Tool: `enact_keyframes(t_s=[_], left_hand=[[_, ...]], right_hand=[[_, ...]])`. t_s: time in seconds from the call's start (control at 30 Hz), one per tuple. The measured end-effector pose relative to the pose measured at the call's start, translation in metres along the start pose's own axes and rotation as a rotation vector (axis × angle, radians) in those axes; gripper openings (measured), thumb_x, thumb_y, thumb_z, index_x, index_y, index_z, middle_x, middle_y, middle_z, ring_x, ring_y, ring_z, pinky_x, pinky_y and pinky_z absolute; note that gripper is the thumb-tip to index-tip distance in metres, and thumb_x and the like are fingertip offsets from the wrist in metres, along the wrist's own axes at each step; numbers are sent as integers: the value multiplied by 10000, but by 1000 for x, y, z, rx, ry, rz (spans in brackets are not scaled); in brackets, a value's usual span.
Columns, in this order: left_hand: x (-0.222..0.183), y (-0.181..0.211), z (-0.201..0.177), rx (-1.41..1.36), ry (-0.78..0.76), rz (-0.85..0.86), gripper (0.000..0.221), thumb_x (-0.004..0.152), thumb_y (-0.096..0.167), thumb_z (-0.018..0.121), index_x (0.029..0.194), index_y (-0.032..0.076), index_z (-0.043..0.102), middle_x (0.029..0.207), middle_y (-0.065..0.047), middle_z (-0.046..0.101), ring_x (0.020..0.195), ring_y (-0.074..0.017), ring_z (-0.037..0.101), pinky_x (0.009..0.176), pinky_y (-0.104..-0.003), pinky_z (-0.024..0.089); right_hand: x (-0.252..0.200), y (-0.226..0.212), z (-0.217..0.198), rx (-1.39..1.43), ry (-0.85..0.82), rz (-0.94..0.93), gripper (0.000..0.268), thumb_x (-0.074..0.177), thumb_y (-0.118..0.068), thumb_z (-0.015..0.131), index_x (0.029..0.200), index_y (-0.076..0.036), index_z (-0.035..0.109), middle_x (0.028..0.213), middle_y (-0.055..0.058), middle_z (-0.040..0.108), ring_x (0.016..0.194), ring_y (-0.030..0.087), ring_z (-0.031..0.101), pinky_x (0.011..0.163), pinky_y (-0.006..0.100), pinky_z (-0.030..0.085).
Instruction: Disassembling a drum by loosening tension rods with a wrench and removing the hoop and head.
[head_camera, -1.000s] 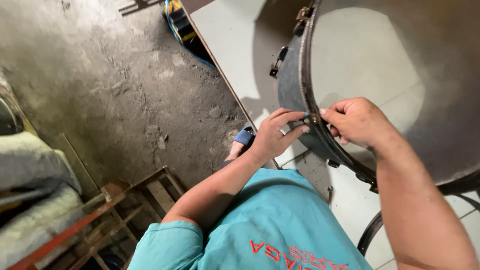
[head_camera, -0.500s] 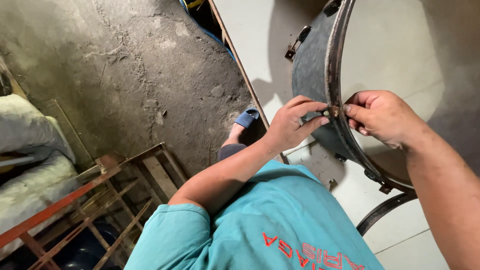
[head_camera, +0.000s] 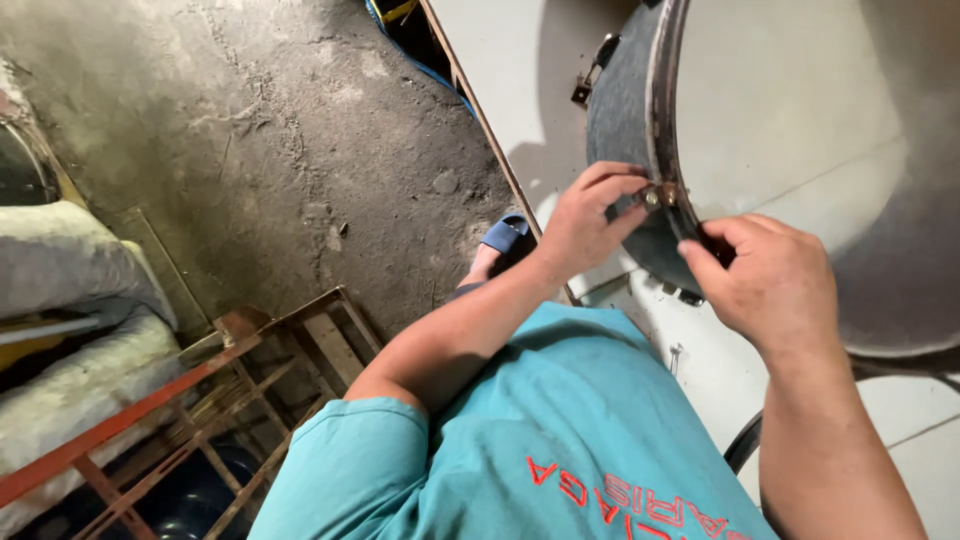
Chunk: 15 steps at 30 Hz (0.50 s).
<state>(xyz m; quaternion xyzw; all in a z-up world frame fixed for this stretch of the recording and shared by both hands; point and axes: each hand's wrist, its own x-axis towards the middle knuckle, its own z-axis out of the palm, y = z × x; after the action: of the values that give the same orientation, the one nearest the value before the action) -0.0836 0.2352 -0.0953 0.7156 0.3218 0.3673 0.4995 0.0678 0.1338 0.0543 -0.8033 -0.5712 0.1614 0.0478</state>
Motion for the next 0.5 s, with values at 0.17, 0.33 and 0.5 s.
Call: enact_keyframes(t_s=[0.17,0.33,0.5], left_hand=[[1,-9,1,-117,10,86,213,940,147,751,1140,94,702,1126,-63,635,1009,-219,681,877,-333,571],[6,-29,16,-316,-15,15,252,874,23,790,1079,124,684,1064,-9,556,943,-140,626,850,-255,575],[26,-27,-19,-390,-238,-32,243,860,73,830,1061,174,738,1043,13,602,939,-133,645,875,-238,612]], right_hand=[[-2,13,18,24,227,-150,103,910,-208,765,940,-112,787,845,5,730,766,213,654,736,358,510],[-6,12,17,63,267,-132,119,904,-222,808,975,-125,807,869,6,749,748,200,659,733,347,510],[-56,3,-33,265,286,-145,118,986,-108,777,1074,-32,798,1017,79,761,781,168,650,768,291,502]])
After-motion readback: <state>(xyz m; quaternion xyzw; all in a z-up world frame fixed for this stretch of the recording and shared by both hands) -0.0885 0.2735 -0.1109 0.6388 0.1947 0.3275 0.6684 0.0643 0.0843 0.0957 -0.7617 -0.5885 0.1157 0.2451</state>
